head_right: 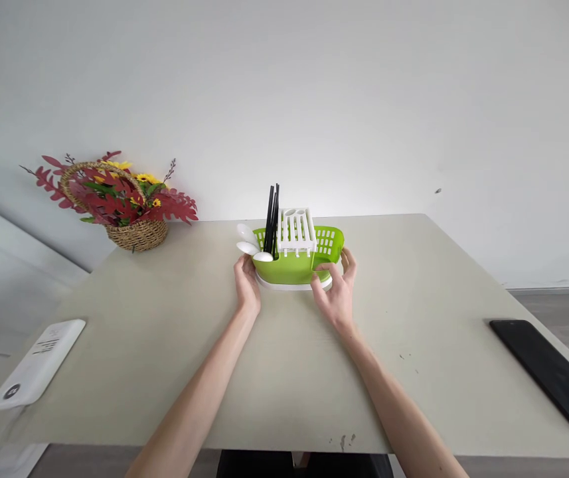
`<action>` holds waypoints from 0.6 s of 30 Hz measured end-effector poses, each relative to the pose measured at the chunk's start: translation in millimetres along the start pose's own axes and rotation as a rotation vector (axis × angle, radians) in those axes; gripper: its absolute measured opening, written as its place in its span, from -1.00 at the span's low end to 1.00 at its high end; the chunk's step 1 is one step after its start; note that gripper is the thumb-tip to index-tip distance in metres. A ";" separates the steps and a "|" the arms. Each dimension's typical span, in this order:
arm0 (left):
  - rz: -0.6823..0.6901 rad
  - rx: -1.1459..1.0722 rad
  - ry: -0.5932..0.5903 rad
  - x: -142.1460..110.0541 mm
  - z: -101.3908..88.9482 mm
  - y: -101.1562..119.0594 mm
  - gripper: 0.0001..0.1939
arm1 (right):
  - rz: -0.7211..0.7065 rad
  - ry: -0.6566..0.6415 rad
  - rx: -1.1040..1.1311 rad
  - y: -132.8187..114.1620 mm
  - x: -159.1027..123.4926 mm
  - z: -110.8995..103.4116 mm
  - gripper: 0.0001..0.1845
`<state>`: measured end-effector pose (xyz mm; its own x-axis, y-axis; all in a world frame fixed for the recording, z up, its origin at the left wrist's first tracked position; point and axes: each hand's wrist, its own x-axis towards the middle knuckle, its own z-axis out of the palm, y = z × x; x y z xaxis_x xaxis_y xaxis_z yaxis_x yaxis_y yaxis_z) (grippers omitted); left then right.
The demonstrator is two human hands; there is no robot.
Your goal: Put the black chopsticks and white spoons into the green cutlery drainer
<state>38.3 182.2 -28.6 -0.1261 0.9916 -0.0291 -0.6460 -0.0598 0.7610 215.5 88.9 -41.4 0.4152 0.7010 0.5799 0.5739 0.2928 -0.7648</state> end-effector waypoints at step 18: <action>0.060 0.119 0.105 4.5 -6.7 -7.2 -0.64 | -0.047 0.089 0.059 2.8 2.1 0.0 -0.69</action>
<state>37.3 186.3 -38.6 -0.2438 0.9688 -0.0441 -0.5423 -0.0985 0.8344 217.9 91.2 -42.3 0.4514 0.6261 0.6358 0.5526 0.3634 -0.7501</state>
